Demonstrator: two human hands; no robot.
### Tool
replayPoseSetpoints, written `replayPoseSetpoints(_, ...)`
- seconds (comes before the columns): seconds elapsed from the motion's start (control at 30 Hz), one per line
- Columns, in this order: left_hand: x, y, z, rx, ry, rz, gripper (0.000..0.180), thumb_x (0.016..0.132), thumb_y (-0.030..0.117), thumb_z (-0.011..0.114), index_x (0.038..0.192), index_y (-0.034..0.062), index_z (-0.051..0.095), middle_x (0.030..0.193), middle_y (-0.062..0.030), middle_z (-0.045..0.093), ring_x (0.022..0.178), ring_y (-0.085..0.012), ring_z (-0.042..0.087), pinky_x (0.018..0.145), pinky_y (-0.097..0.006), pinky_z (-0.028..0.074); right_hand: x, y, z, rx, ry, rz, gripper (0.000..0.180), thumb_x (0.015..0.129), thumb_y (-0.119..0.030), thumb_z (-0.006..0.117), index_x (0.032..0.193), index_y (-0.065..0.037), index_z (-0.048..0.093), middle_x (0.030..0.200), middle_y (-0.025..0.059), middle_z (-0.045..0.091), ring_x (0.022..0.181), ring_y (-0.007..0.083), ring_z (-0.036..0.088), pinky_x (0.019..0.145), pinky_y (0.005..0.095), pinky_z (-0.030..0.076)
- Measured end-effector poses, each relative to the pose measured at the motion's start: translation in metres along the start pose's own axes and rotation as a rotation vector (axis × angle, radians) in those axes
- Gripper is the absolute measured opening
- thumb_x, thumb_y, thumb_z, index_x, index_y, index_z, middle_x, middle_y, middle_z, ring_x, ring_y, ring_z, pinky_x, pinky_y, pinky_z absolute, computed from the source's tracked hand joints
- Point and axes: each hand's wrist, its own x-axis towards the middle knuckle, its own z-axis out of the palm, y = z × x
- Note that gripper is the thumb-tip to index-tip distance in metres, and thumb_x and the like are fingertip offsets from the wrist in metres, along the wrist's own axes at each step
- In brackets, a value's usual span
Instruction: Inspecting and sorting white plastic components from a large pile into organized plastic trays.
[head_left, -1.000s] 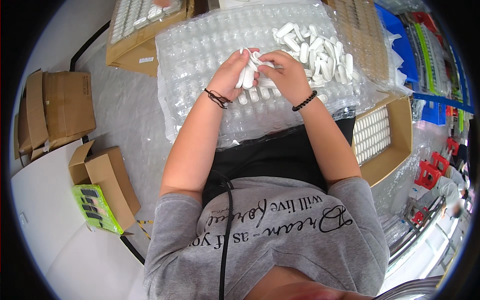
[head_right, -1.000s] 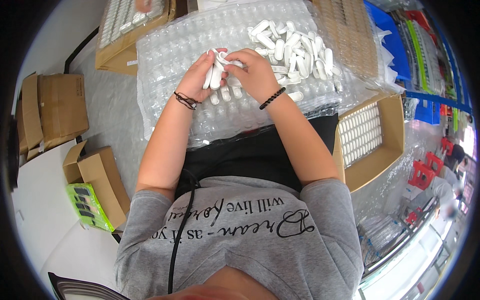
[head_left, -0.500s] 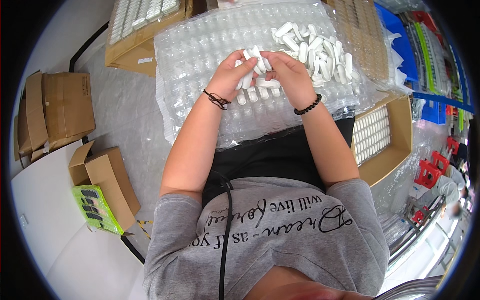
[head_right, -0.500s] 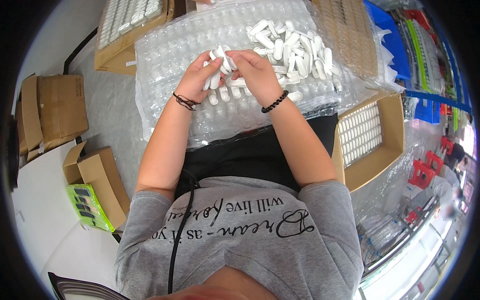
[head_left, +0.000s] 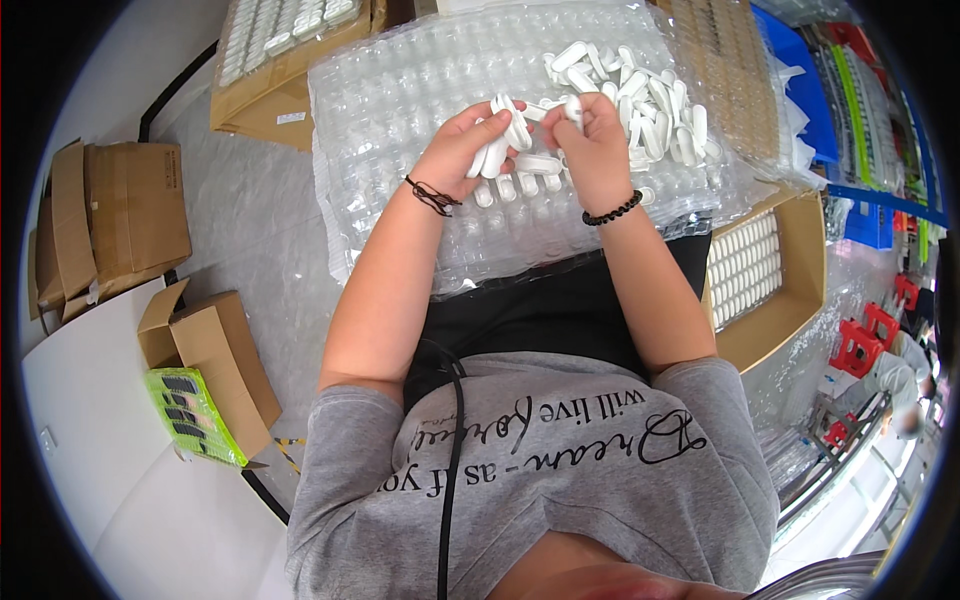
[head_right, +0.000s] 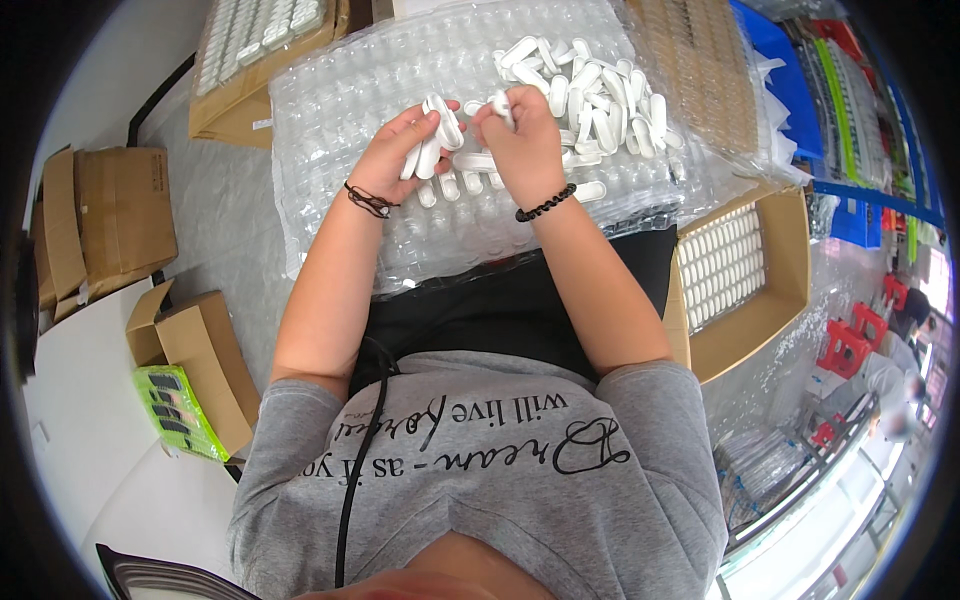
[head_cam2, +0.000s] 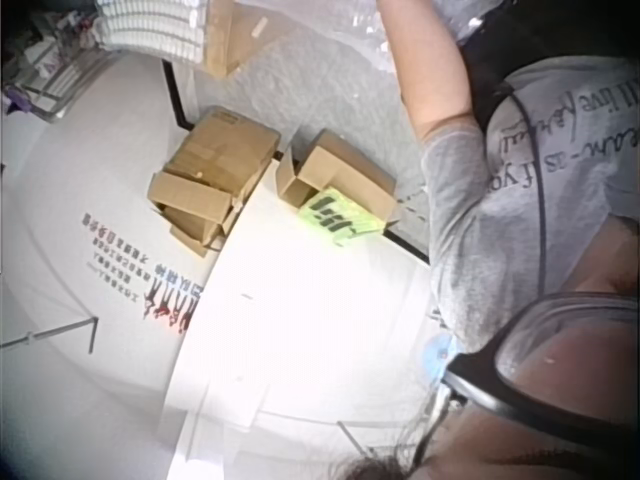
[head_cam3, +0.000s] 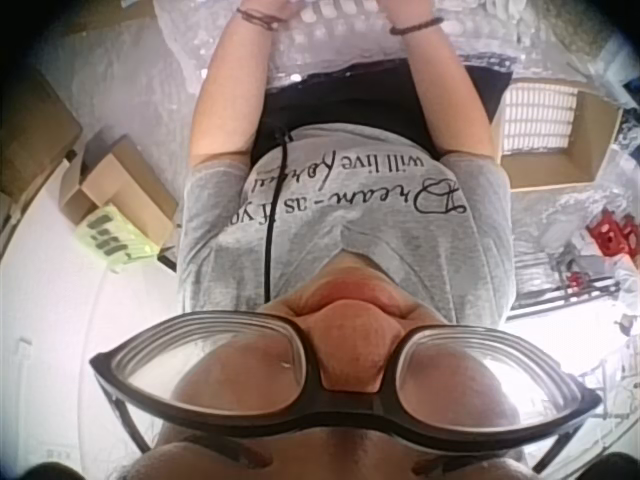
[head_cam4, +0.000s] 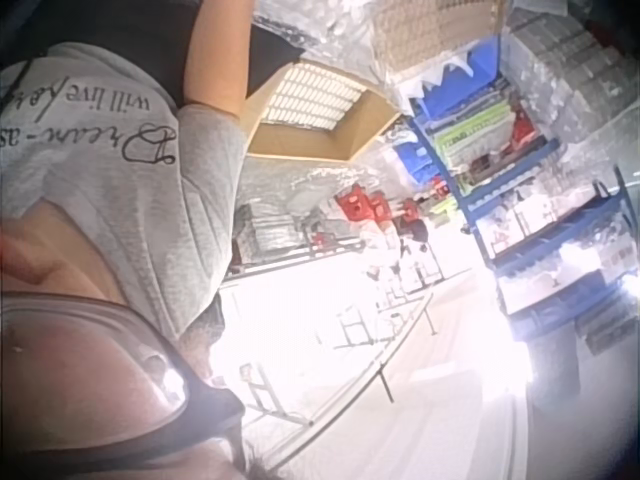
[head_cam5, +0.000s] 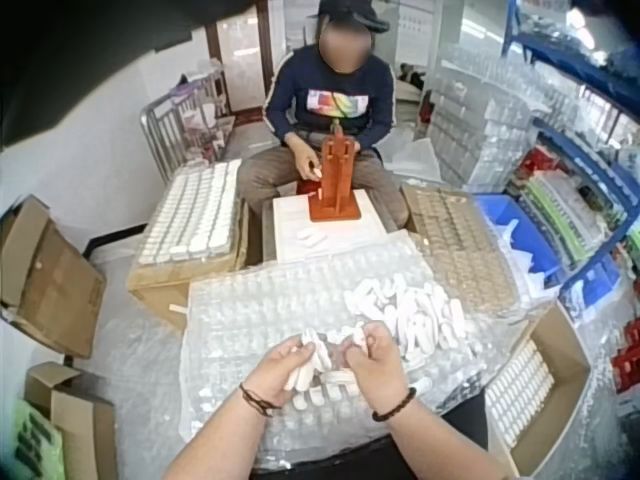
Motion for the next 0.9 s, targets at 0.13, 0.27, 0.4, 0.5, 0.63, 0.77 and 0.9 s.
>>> replayPoseSetpoints(0.13,-0.001,0.000,-0.007,-0.049,-0.085,-0.004,0.036,0.096,0.029,0.056,0.121,0.0033,0.056,0.099,-0.0077,0.064,0.075,-0.0133,0.059,0.060,-0.027,0.050,-0.006,-0.019,0.006,-0.182,-0.124,-0.139,0.023,0.085,0.002,0.059,0.106,-0.006,0.058,0.092,0.0016,0.058,0.080,0.0068,0.054,0.067,0.0210,0.045)
replayPoseSetpoints(0.27,0.000,-0.003,-0.008,-0.063,-0.050,-0.049,0.033,0.094,0.026,0.059,0.118,0.0025,0.055,0.095,-0.0078,0.063,0.074,-0.0142,0.059,0.060,-0.028,0.050,-0.006,-0.029,0.007,-0.335,-0.287,-0.095,0.025,0.084,0.001,0.061,0.107,-0.008,0.062,0.095,0.0001,0.055,0.083,0.0065,0.052,0.066,0.0211,0.044)
replayPoseSetpoints(0.4,-0.002,-0.002,-0.009,-0.086,-0.079,-0.114,0.030,0.093,0.023,0.062,0.114,0.0027,0.055,0.092,-0.0071,0.061,0.074,-0.0142,0.060,0.060,-0.028,0.051,-0.004,-0.028,0.002,-0.458,-0.272,-0.178,0.021,0.082,-0.001,0.066,0.103,-0.006,0.067,0.088,0.0006,0.055,0.080,0.0081,0.053,0.063,0.0224,0.044)
replayPoseSetpoints(0.5,-0.002,-0.003,-0.013,-0.060,-0.123,-0.103,0.031,0.093,0.023,0.062,0.115,0.0028,0.055,0.092,-0.0069,0.061,0.074,-0.0143,0.060,0.061,-0.028,0.051,-0.004,-0.031,0.003,-0.505,-0.290,-0.203,0.018,0.081,-0.001,0.067,0.099,-0.004,0.068,0.083,0.0018,0.056,0.078,0.0096,0.054,0.061,0.0227,0.043)
replayPoseSetpoints(0.63,-0.001,-0.004,-0.003,-0.050,-0.087,-0.039,0.031,0.091,0.018,0.065,0.116,0.0044,0.055,0.090,-0.0060,0.060,0.073,-0.0144,0.058,0.063,-0.028,0.050,-0.010,-0.032,0.005,-0.423,-0.166,-0.252,0.017,0.081,0.000,0.067,0.098,-0.003,0.069,0.081,0.0026,0.057,0.077,0.0105,0.056,0.064,0.0222,0.044)
replayPoseSetpoints(0.77,-0.002,-0.003,-0.002,-0.028,0.007,0.095,0.035,0.087,0.008,0.067,0.120,0.0071,0.055,0.087,-0.0044,0.059,0.072,-0.0145,0.057,0.063,-0.029,0.049,-0.010,-0.023,0.004,-0.361,-0.095,-0.353,0.014,0.081,-0.003,0.067,0.095,-0.004,0.068,0.082,0.0022,0.061,0.075,0.0107,0.058,0.061,0.0217,0.046)
replayPoseSetpoints(0.9,-0.002,-0.003,-0.001,0.053,0.038,0.118,0.039,0.087,0.008,0.066,0.124,0.0118,0.053,0.092,-0.0075,0.060,0.073,-0.0157,0.057,0.063,-0.029,0.050,-0.010,-0.021,0.007,-0.220,-0.063,-0.094,0.014,0.083,-0.007,0.067,0.096,-0.002,0.064,0.087,0.0015,0.064,0.079,0.0074,0.057,0.065,0.0230,0.048)
